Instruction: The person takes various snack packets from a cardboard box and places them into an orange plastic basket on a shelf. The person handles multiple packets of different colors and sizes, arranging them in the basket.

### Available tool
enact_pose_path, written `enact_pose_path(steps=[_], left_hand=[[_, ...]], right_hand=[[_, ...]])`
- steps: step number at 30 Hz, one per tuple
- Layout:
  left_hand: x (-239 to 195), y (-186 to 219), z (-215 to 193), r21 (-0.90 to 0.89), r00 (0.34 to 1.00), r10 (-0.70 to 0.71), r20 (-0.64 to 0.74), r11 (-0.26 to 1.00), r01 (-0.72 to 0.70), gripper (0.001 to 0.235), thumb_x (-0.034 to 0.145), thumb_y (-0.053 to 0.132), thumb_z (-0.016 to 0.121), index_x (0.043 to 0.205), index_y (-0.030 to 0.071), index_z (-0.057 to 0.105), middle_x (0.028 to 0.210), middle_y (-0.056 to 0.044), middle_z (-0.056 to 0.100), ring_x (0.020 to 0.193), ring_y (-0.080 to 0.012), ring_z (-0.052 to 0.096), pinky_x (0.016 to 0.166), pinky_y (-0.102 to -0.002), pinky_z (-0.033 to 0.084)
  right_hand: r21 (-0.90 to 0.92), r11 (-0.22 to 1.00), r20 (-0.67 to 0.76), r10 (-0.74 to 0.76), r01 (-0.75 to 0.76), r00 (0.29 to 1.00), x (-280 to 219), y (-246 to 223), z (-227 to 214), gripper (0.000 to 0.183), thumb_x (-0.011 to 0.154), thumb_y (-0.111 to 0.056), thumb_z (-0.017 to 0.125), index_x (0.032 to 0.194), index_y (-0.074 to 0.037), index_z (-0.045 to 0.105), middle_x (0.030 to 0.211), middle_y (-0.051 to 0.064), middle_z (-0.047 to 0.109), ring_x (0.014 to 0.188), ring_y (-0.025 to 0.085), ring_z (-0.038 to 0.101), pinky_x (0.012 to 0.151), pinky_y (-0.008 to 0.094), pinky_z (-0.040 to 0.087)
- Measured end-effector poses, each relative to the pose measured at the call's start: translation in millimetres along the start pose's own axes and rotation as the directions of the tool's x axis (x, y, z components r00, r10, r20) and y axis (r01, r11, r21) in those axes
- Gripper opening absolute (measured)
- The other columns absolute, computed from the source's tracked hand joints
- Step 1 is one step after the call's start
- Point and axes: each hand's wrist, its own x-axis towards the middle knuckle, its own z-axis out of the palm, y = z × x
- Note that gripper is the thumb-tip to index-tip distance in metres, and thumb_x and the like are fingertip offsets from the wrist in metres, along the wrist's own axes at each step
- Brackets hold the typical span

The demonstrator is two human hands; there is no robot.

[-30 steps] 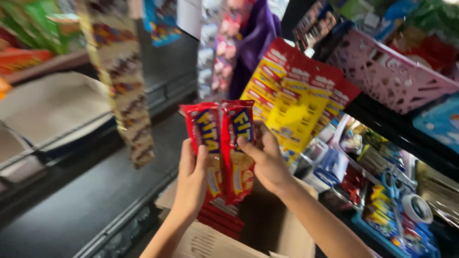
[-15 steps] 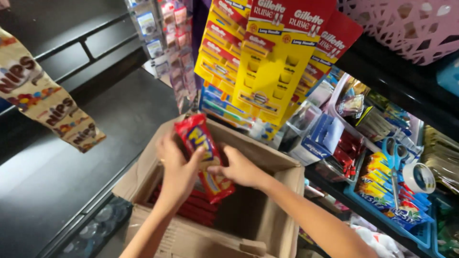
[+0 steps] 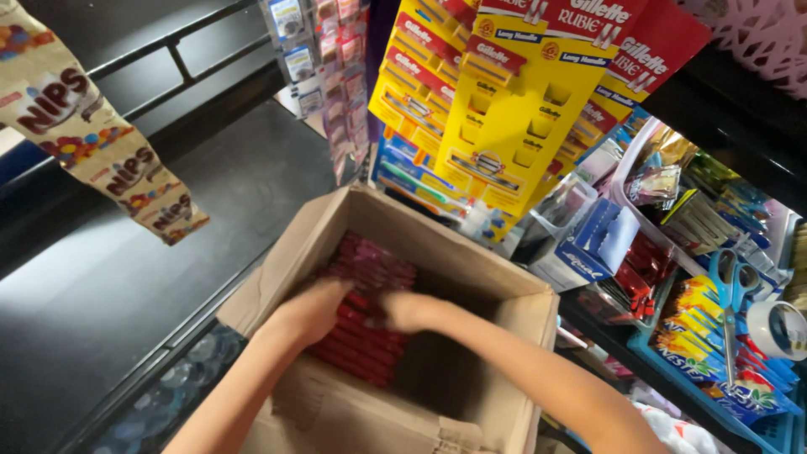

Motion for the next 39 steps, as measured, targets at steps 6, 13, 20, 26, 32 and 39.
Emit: enact_pose_path(steps=[6, 13, 20, 26, 32, 39], left_hand=[[-17, 19, -28, -0.063, 0.985, -0.170, 0.029, 0.983, 0.172, 0.033, 0.092, 0.003, 0.046, 0.116, 0.010, 0.068, 0.133, -0.017, 0.063, 0.133, -0.0369, 0.052, 0.113, -0.045, 0.038], [-8, -1, 11, 0.193, 0.906, 0.113, -0.408, 0.981, -0.035, 0.053, 0.077, 0.002, 0.053, 0.128, 0.004, 0.067, 0.130, -0.028, 0.062, 0.128, -0.0439, 0.052, 0.107, -0.049, 0.040], [-3, -1, 8, 0.103, 0.961, -0.259, 0.099, 0.963, 0.249, 0.030, 0.090, -0.001, 0.052, 0.110, 0.006, 0.073, 0.127, -0.021, 0.068, 0.123, -0.0367, 0.065, 0.107, -0.045, 0.049], [-4, 0, -7, -0.020, 0.948, -0.050, -0.316, 0.999, 0.046, 0.039, 0.073, -0.005, 0.054, 0.105, 0.004, 0.074, 0.117, -0.024, 0.070, 0.116, -0.0432, 0.064, 0.101, -0.051, 0.049], [-8, 32, -77, -0.565, 0.950, -0.236, -0.203, 0.821, 0.083, 0.046, 0.085, -0.005, 0.053, 0.126, 0.009, 0.070, 0.114, -0.025, 0.073, 0.114, -0.0386, 0.068, 0.098, -0.046, 0.051], [-29, 50, -147, -0.871, 0.954, -0.124, -0.275, 0.452, -0.192, 0.034, 0.091, 0.008, 0.063, 0.123, 0.000, 0.066, 0.110, -0.012, 0.075, 0.103, -0.0197, 0.071, 0.088, -0.033, 0.056]], right_hand=[[-0.050, 0.923, 0.319, 0.378, -0.382, 0.869, -36, -43, -32, 0.057, 0.089, -0.037, 0.063, 0.138, -0.008, 0.057, 0.110, 0.026, 0.073, 0.097, 0.042, 0.074, 0.086, 0.049, 0.058], [-0.018, 0.998, 0.084, 0.053, -0.052, 0.995, -15, 17, 6, 0.055, 0.089, -0.022, 0.065, 0.140, -0.004, 0.057, 0.125, 0.025, 0.067, 0.114, 0.041, 0.065, 0.097, 0.047, 0.053], [-0.099, 0.992, 0.097, 0.094, -0.084, 0.991, -25, -14, -31, 0.045, 0.086, -0.034, 0.074, 0.122, -0.008, 0.069, 0.114, 0.020, 0.073, 0.104, 0.038, 0.069, 0.091, 0.046, 0.055], [-0.201, 0.964, 0.003, 0.177, -0.173, 0.984, -28, -16, -74, 0.035, 0.088, -0.032, 0.072, 0.106, -0.002, 0.072, 0.106, 0.025, 0.072, 0.101, 0.041, 0.068, 0.091, 0.049, 0.054], [-0.098, 0.987, -0.143, 0.114, -0.129, 0.983, -39, -34, -110, 0.031, 0.085, -0.016, 0.066, 0.110, 0.002, 0.064, 0.104, 0.029, 0.071, 0.102, 0.044, 0.067, 0.091, 0.048, 0.054], [0.028, 0.984, -0.447, -0.145, 0.176, 0.883, -67, -115, -157, 0.033, 0.092, -0.018, 0.070, 0.120, -0.002, 0.069, 0.109, 0.019, 0.076, 0.102, 0.033, 0.073, 0.088, 0.041, 0.056]])
